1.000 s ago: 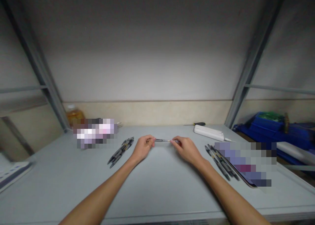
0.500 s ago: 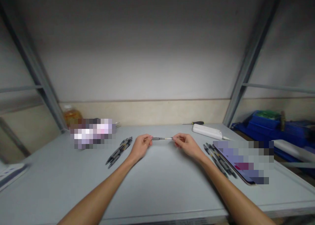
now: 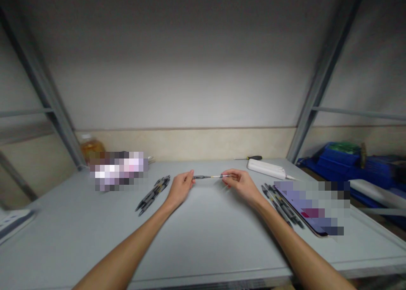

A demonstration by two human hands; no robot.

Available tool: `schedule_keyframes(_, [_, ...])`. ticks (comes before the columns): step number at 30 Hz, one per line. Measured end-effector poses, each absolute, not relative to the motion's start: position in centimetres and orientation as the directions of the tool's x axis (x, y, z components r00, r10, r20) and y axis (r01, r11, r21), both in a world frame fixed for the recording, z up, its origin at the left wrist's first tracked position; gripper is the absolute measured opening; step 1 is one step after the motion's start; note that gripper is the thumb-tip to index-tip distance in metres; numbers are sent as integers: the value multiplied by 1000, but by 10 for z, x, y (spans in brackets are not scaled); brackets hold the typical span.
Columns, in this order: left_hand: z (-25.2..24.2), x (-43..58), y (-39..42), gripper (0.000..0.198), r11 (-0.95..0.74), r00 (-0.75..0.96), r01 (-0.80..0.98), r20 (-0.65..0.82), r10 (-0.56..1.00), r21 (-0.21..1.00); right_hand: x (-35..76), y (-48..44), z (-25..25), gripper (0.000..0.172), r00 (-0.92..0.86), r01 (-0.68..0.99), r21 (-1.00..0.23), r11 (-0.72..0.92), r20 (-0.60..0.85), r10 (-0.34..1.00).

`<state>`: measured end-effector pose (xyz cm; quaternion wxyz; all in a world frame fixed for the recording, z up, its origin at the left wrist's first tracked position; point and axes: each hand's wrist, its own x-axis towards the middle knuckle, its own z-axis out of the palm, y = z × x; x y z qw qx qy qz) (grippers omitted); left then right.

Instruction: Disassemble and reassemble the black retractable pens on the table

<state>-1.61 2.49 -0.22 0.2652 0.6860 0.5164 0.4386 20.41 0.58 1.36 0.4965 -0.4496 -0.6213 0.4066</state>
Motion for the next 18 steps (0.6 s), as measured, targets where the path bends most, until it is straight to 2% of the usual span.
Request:
schedule_keyframes(7, [-3,-19,29,51,-284,32,472,306,952,835,207,7,15,29,-36,43,-960,277,276,961])
schedule_keyframes(14, [-2,-21,33,51,-270,-48,470,329,943,840,212,12,18,23,152,-205,-945,255,227,962])
schedule_keyframes(18, [-2,-22,33,50,-266,-74,466,336,939,844,214,12,19,19,190,-280,-926,255,206,960])
